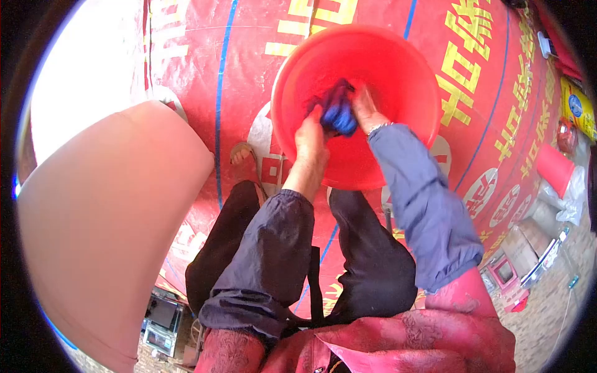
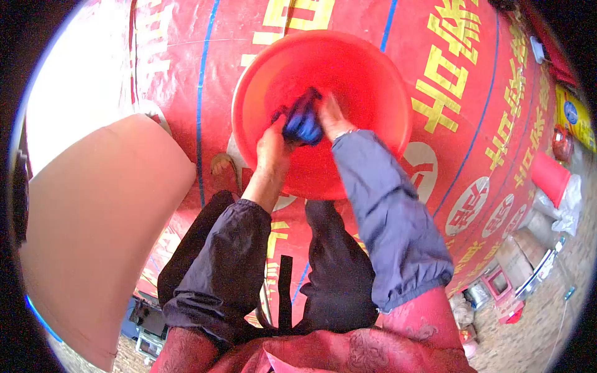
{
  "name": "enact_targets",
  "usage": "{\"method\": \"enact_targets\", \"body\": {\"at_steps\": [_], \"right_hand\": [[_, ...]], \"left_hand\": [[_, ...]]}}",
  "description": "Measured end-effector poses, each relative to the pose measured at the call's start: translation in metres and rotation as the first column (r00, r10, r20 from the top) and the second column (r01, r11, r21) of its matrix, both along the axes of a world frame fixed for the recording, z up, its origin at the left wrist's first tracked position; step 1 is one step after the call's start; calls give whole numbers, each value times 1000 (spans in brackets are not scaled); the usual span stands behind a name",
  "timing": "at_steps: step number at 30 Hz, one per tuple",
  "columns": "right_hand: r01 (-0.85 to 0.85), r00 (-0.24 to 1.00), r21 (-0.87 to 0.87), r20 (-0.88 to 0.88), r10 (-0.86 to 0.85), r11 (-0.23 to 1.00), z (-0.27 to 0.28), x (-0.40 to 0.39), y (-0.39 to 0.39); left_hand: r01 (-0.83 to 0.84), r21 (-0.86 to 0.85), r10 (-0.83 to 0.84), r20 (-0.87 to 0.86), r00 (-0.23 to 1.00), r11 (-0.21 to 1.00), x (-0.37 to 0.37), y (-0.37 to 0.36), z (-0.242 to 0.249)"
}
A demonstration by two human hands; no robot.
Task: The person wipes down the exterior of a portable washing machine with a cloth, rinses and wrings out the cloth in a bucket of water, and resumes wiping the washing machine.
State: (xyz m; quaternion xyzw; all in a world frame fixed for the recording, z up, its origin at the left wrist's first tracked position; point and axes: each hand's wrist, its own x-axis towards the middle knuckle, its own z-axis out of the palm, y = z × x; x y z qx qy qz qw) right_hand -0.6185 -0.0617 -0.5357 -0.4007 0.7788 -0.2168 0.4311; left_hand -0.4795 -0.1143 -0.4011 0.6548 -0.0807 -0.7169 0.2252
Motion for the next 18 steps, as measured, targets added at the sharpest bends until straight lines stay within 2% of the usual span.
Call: {"method": "enact_targets", "body": {"at_steps": [1,2,3,5,6,8,9,10,11,13,14,15,16,18], "right_hand": [[-39,980,-2,-198,38,999,-17,-8,14],[-54,939,-29,-342,41,998,-39,-17,25],[27,943,-49,-330,-42,998,-65,-27,27],[354,934,123,-93,-345,927,-101,-43,18],[94,950,173,-309,-36,980,-75,-37,7],[-90,921,119,-369,128,989,-32,-13,-11],[-183,892,101,-400,208,978,-9,1,-15],[-52,956,-193,-292,-6,980,12,19,-13],[112,975,-453,-123,-187,884,39,34,-12],[17,996,-234,93,5,972,140,40,-31],[42,993,-382,119,4,923,161,53,-21],[68,990,-521,142,8,851,180,62,-11],[72,981,-483,192,25,873,208,64,-6],[66,953,-414,296,66,908,252,62,-4]], "left_hand": [[82,9,-83,47,995,997,1,-2,6],[130,30,-130,2,992,991,4,-3,0],[132,29,-132,1,991,991,9,2,-6],[146,21,-146,-7,989,989,14,9,-16],[185,77,-186,5,983,980,13,9,-16],[249,193,-258,25,966,949,12,11,-13],[205,193,-202,-35,979,959,12,10,-11],[162,199,-145,-95,985,967,12,7,-7],[118,206,-87,-155,984,971,11,4,-5],[-92,66,107,-283,953,994,14,14,-41],[-134,-87,107,-259,960,987,27,32,-55],[-47,-81,14,-364,931,996,38,24,-66],[46,-91,-83,-460,884,995,47,13,-74],[52,-2,-48,-428,903,999,30,4,-39]]}}
